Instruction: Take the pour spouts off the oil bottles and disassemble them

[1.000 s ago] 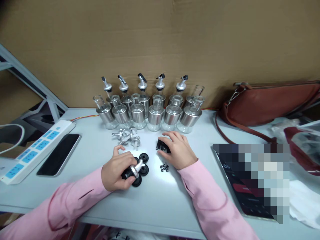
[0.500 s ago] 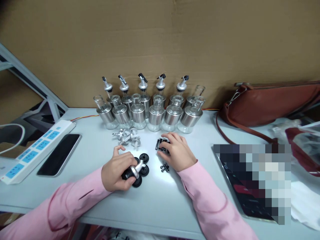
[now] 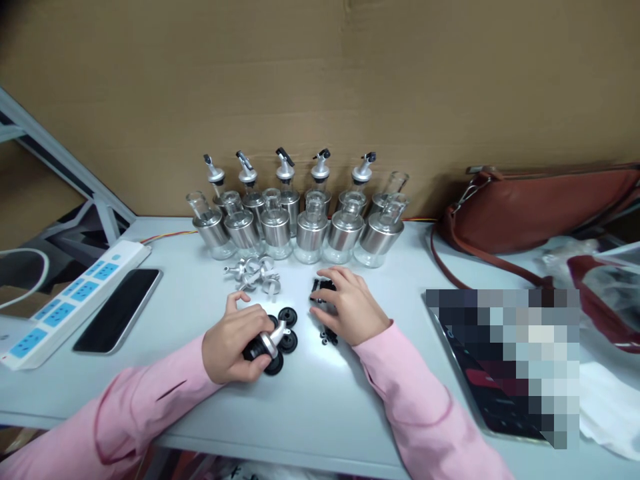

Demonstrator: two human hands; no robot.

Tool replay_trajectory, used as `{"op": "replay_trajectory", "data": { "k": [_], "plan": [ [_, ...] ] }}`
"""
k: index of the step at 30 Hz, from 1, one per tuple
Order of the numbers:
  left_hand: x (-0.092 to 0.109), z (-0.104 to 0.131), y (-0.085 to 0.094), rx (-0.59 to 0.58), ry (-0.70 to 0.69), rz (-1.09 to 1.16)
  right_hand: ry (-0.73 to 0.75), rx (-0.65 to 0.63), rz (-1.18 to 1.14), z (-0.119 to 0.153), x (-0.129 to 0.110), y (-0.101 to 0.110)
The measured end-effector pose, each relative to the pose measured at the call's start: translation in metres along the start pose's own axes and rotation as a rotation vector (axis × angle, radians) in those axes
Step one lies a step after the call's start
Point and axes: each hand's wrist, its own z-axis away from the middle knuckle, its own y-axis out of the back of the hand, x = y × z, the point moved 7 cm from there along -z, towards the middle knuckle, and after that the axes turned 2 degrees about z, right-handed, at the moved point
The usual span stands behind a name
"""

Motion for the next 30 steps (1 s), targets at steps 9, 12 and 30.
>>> {"op": "replay_trajectory", "data": {
  "k": [9,12,30],
  "plan": [
    [0.0,0.0,0.001,0.021,-0.012,0.0,-0.088,-0.038,-0.09,0.003,0.02,0.013],
    [0.0,0.0,0.0,0.023,-0.013,0.003,-0.142,-0.103,-0.114,0.008,0.032,0.007],
    [-0.004,0.002,-0.003,0.001,0.004,0.025,-0.14,0.061,-0.126,0.005,0.028,0.014]
  ]
}}
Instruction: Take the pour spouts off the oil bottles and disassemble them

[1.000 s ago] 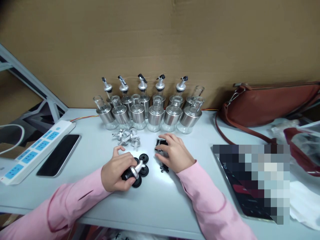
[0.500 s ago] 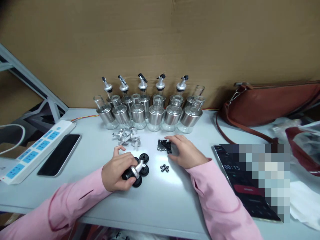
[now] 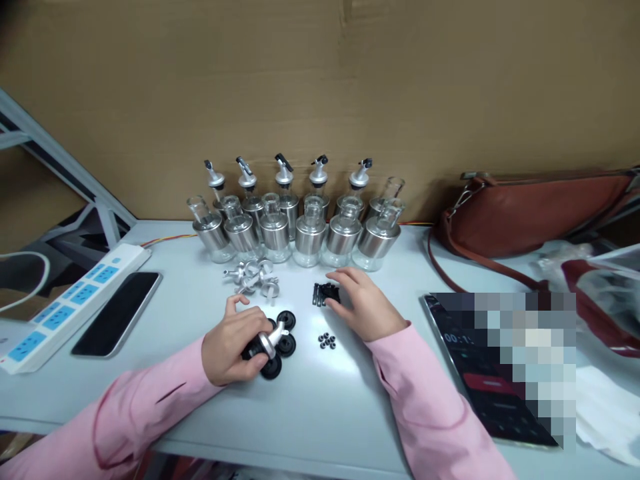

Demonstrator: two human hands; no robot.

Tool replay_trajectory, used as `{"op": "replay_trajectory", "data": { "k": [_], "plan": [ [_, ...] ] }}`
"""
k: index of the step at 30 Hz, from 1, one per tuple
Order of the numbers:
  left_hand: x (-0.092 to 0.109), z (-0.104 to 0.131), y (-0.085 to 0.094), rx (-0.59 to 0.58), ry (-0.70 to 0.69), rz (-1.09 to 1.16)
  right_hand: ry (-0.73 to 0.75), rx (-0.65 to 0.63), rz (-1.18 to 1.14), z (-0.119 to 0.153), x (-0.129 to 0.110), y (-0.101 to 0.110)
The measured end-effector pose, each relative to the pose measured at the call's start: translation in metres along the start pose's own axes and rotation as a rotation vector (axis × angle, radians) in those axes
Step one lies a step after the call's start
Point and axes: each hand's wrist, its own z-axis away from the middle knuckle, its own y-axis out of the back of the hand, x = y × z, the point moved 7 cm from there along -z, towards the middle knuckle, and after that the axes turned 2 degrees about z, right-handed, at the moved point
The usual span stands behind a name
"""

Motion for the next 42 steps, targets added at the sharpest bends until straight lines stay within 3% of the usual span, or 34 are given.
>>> {"op": "replay_trajectory", "data": {
  "k": [3,5,8,11,17,25,30,35,42],
  "plan": [
    [-0.003,0.001,0.0,0.015,0.014,0.049,0.061,0.146,-0.048,-0.001,-0.022,0.019],
    [-0.005,0.001,-0.001,-0.003,0.035,0.084,0.119,0.17,-0.161,-0.001,-0.042,0.026],
    [-0.006,0.001,-0.001,-0.01,0.055,0.126,0.205,0.063,-0.355,0.001,-0.069,0.019],
    [-0.004,0.001,0.0,0.016,0.037,0.159,0.213,-0.038,-0.493,0.002,-0.081,0.008],
    [0.002,0.0,0.001,0.036,0.007,0.183,0.163,-0.164,-0.73,0.003,-0.083,-0.002],
    [0.004,0.001,-0.008,-0.025,-0.063,0.169,0.023,-0.284,-0.753,0.007,-0.083,-0.013],
    [0.006,0.0,-0.012,-0.126,-0.053,0.165,-0.012,-0.304,-0.758,0.006,-0.083,-0.013],
    [0.011,-0.002,-0.008,-0.106,-0.091,0.173,-0.043,-0.326,-0.77,0.008,-0.081,-0.016],
    [0.009,0.003,-0.015,-0.12,-0.105,0.089,-0.005,-0.312,-0.67,0.008,-0.081,-0.012]
  ]
}}
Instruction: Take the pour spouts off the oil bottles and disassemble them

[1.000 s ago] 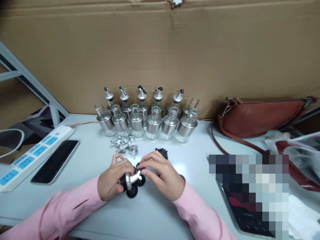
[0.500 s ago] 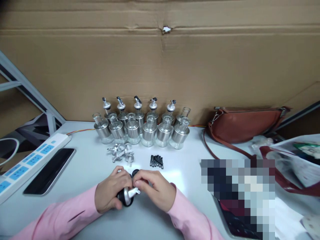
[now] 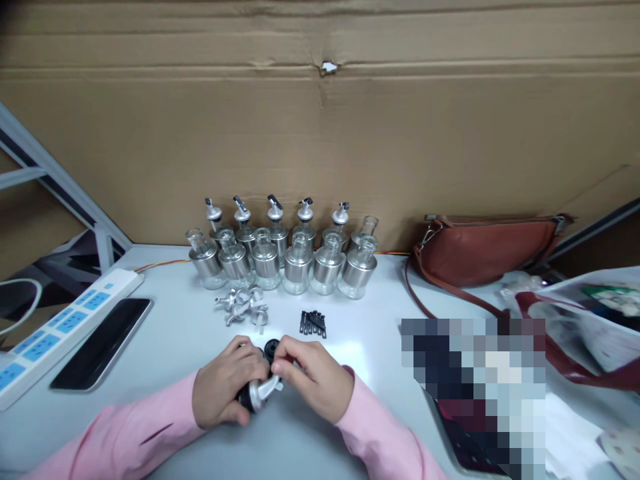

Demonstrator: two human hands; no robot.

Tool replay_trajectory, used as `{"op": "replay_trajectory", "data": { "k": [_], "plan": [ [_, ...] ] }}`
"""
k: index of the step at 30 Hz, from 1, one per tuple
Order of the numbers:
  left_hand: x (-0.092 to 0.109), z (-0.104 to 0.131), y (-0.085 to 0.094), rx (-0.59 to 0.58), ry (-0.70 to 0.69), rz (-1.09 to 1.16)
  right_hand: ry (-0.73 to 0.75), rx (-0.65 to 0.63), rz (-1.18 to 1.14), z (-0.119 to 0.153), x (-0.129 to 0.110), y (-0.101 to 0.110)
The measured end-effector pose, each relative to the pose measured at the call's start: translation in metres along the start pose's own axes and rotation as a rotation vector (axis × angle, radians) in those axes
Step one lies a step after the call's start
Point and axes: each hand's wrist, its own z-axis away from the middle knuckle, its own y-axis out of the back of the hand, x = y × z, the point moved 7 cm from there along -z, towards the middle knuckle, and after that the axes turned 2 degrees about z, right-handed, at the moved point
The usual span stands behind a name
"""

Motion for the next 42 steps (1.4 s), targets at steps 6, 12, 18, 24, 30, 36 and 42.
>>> {"op": "replay_trajectory", "data": {
  "k": [6,12,18,24,30,36,42],
  "plan": [
    [0.001,-0.002,-0.001,0.02,0.002,-0.035,0.079,-0.026,0.2,0.001,-0.004,0.0],
    [0.004,-0.007,0.005,0.028,-0.036,-0.084,0.086,-0.009,0.328,0.001,-0.002,0.008],
    [0.004,-0.007,0.008,0.066,-0.058,-0.1,0.08,0.082,0.099,0.003,-0.005,0.022],
    [0.003,-0.002,0.014,0.154,-0.039,-0.093,0.11,0.099,0.132,0.002,-0.007,0.015],
    [-0.002,0.002,0.019,0.197,-0.022,-0.16,0.2,0.198,0.25,0.006,-0.013,0.016],
    [-0.001,0.003,0.02,0.203,-0.037,-0.039,0.26,0.224,0.222,0.01,-0.015,0.012],
    [0.0,0.002,0.021,0.222,-0.063,0.024,0.297,0.295,0.425,0.009,-0.013,0.01]
  ]
}}
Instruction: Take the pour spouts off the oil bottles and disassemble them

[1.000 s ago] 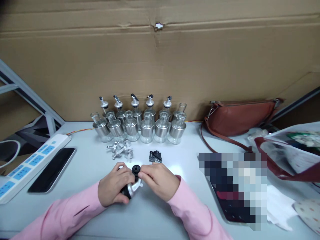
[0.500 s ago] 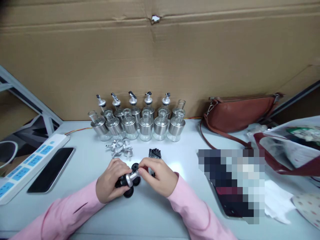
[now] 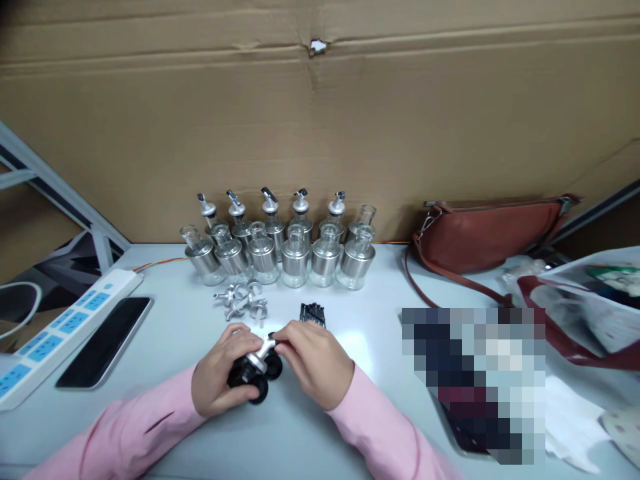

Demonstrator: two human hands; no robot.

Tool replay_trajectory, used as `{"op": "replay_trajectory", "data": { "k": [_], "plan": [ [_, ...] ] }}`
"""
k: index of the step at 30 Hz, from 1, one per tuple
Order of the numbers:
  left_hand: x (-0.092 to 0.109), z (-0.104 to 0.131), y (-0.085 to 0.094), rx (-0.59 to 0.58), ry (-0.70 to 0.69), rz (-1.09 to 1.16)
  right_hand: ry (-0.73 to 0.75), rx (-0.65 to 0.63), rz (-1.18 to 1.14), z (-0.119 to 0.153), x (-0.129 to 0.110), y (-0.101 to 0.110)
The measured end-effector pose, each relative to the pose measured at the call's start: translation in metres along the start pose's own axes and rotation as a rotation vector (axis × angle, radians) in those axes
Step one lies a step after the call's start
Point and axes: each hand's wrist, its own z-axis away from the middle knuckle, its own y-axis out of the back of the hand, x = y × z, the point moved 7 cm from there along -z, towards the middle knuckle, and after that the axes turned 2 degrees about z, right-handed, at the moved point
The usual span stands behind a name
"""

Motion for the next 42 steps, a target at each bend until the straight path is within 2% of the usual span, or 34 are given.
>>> {"op": "replay_trajectory", "data": {
  "k": [3,7,13,18,29,36,42],
  "plan": [
    [-0.001,0.001,-0.003,-0.003,0.015,-0.009,0.036,-0.028,0.08,-0.002,-0.001,-0.003],
    [0.005,0.003,-0.009,-0.012,-0.022,-0.086,0.074,-0.003,0.143,-0.004,-0.004,0.002],
    [0.009,0.003,-0.005,0.036,-0.016,-0.124,0.105,-0.001,0.056,-0.002,-0.006,0.003],
    [0.003,0.003,-0.003,0.045,0.023,-0.12,0.083,-0.012,0.134,-0.002,-0.006,-0.003],
    [0.005,0.0,0.0,0.074,0.053,-0.176,0.031,0.018,0.142,-0.002,-0.003,-0.003],
    [0.008,0.001,0.002,0.087,0.017,-0.226,0.029,0.031,0.122,-0.002,-0.004,-0.003],
    [0.008,0.002,0.002,0.049,0.009,-0.252,-0.019,0.023,0.024,-0.002,-0.001,0.0]
  ]
}}
